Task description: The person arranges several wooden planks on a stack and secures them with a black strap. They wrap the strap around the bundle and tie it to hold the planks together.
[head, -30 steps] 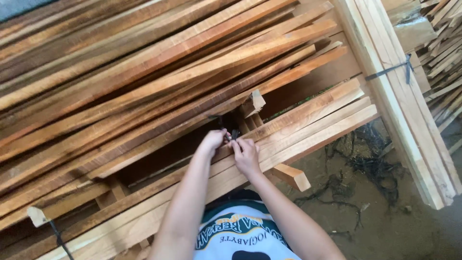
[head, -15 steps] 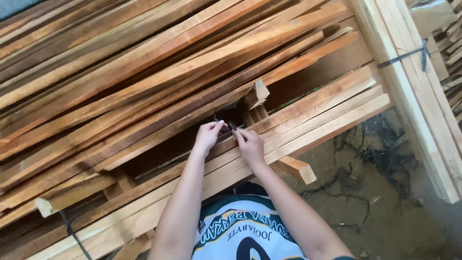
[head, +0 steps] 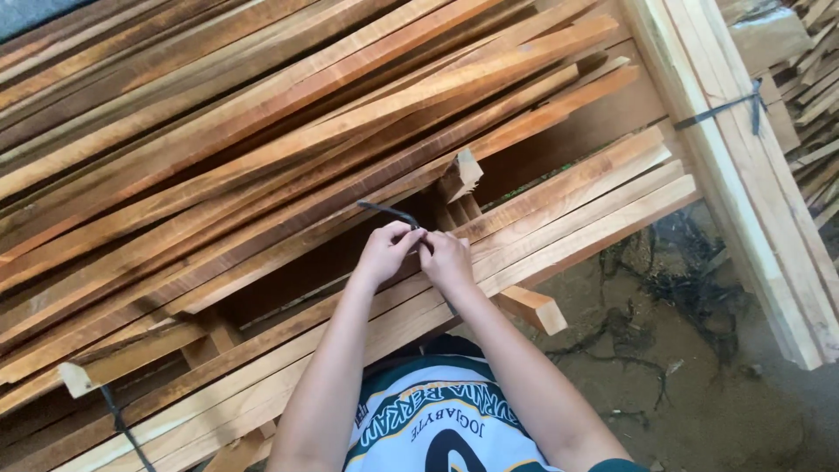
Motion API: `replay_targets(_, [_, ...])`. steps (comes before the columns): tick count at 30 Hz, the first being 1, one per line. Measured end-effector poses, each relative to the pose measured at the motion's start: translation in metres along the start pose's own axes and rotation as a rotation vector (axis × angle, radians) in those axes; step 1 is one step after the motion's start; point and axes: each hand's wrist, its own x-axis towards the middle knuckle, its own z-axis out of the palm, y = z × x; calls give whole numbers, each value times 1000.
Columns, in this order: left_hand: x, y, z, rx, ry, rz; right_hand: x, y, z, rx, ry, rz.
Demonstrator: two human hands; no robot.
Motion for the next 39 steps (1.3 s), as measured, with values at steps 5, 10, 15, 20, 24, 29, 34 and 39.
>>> replay_targets(5, [2,-1,-15,-221,-286,-274,2,-7,-16,103,-76,40])
replay_targets(10, [12,-31,-7,-244,-233,-372,2,-10,-30,218,-101,103])
replay_targets(15, [16,-58,-9,-149,-260,-360,2,-8,-24,367,-68,171])
replay_targets(20, [20,-48,-2,-240,-305,-414,10,-3,-18,265,-87,212])
replay_targets(24, [38,-71,4,-166,-313,-428,-3,-10,-15,412,-38,251])
replay_targets(29, [39,-64,6,-142,-314,-324,-20,-20,-32,213,156,-126])
replay_targets(34, [43,-63,-1,74,-344,-184,-9,-15,-16,20,123,-226])
replay_targets(39, [34,-60,3,120,-305,-210,0,-14,-5,-232,16,-161])
